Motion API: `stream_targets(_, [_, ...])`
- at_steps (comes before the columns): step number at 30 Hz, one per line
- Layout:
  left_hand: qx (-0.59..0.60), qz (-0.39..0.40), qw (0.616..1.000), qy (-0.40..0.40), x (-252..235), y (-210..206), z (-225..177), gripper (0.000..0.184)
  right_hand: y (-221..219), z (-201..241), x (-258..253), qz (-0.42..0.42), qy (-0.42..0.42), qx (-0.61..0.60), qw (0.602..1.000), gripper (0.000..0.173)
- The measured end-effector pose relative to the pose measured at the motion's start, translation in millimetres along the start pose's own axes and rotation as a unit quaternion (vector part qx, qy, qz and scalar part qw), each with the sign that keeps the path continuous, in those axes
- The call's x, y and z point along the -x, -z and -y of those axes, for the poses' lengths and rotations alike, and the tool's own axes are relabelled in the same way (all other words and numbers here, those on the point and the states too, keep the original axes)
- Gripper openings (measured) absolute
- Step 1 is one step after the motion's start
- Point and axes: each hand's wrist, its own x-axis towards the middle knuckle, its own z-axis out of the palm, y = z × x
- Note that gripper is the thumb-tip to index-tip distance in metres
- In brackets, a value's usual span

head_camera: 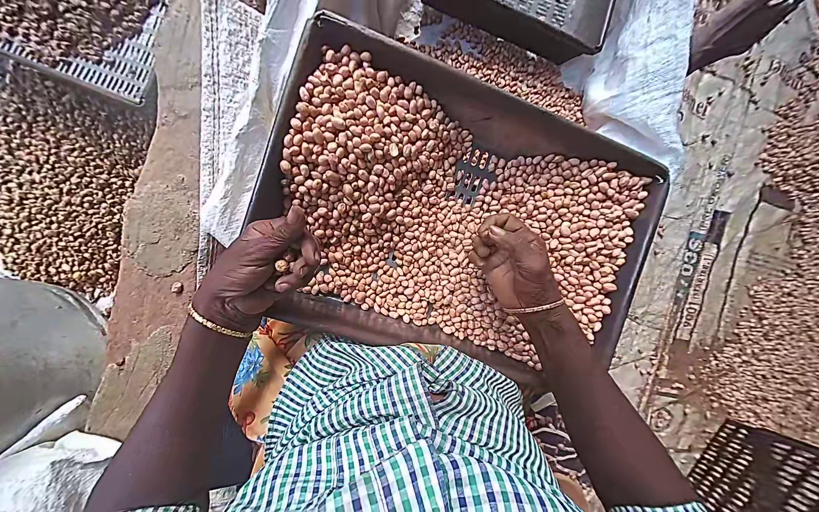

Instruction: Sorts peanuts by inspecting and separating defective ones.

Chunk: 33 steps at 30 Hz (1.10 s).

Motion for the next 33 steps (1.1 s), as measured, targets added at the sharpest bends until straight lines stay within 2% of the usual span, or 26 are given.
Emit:
stream_targets(1, [-0.002,0.0,1.0,-0.004,-1,-1,0,0.051,1,2,-1,0.027,-0.017,0.009,0.999,0.027])
stream_targets(3, [0.005,-0.009,1.0,-0.018,-2,-4,1,0.055,0,14,0,0.114,-0.072,0.171,0.976,0.017])
stream_targets(4, [0.01,-0.014,1.0,-0.026,-2,-5,1,0.057,-3,24,-1,0.173,-0.1,0.285,0.937,0.01])
stream_targets(6, [0.029,-0.026,0.998,-0.041,-2,-6,0,0.058,-16,49,-11,0.304,-0.154,0.469,0.815,0.017])
stream_targets(8, [0.057,-0.035,0.997,-0.047,-3,-6,1,0.056,-29,65,-24,0.384,-0.203,0.562,0.704,0.02])
stream_targets(9, [0.071,-0.032,0.996,-0.051,-4,-6,1,0.056,-33,72,-33,0.397,-0.214,0.584,0.675,0.019])
stream_targets(11, [0.093,-0.029,0.994,-0.058,-6,-7,0,0.057,-36,87,-56,0.386,-0.193,0.606,0.669,0.015])
stream_targets(15, [0.1,-0.045,0.992,-0.06,-5,-8,-1,0.061,-39,133,-114,0.314,-0.123,0.593,0.731,0.009])
stream_targets(17, [0.097,-0.048,0.992,-0.061,-6,-10,0,0.062,-52,145,-114,0.336,-0.11,0.596,0.721,0.011])
stream_targets(18, [0.098,-0.051,0.992,-0.061,-8,-12,0,0.062,-59,139,-108,0.378,-0.098,0.593,0.705,0.01])
stream_targets(19, [0.1,-0.053,0.992,-0.061,-8,-14,0,0.062,-71,131,-101,0.434,-0.1,0.597,0.667,0.012])
stream_targets(21, [0.098,-0.067,0.991,-0.057,-7,-17,-3,0.059,-99,113,-102,0.517,-0.105,0.641,0.557,0.018])
stream_targets(22, [0.098,-0.073,0.991,-0.054,-5,-17,-5,0.058,-113,108,-110,0.527,-0.097,0.666,0.519,0.02])
stream_targets(23, [0.098,-0.077,0.991,-0.051,-4,-17,-6,0.056,-127,110,-118,0.508,-0.072,0.681,0.522,0.021])
stream_targets(24, [0.099,-0.079,0.991,-0.051,-4,-17,-7,0.056,-139,119,-126,0.462,-0.019,0.67,0.58,0.021])
stream_targets(25, [0.101,-0.077,0.99,-0.054,-6,-16,-7,0.057,-150,134,-132,0.401,0.068,0.62,0.671,0.022])
stream_targets(26, [0.106,-0.071,0.99,-0.058,-6,-14,-5,0.057,-158,151,-135,0.343,0.151,0.543,0.751,0.035])
stream_targets(27, [0.112,-0.06,0.99,-0.063,-5,-12,-2,0.058,-161,168,-139,0.288,0.223,0.475,0.801,0.046])
stream_targets(28, [0.113,-0.048,0.99,-0.068,-5,-8,1,0.058,-157,180,-142,0.232,0.279,0.426,0.829,0.047])
stream_targets(29, [0.108,-0.035,0.991,-0.072,-5,-5,2,0.057,-143,182,-142,0.18,0.32,0.402,0.839,0.041])
stream_targets(30, [0.104,-0.026,0.991,-0.075,-5,-2,3,0.056,-118,172,-138,0.143,0.346,0.41,0.832,0.034])
stream_targets(33, [0.106,-0.025,0.991,-0.078,-4,1,4,0.054,-17,97,-108,0.094,0.341,0.501,0.79,0.024])
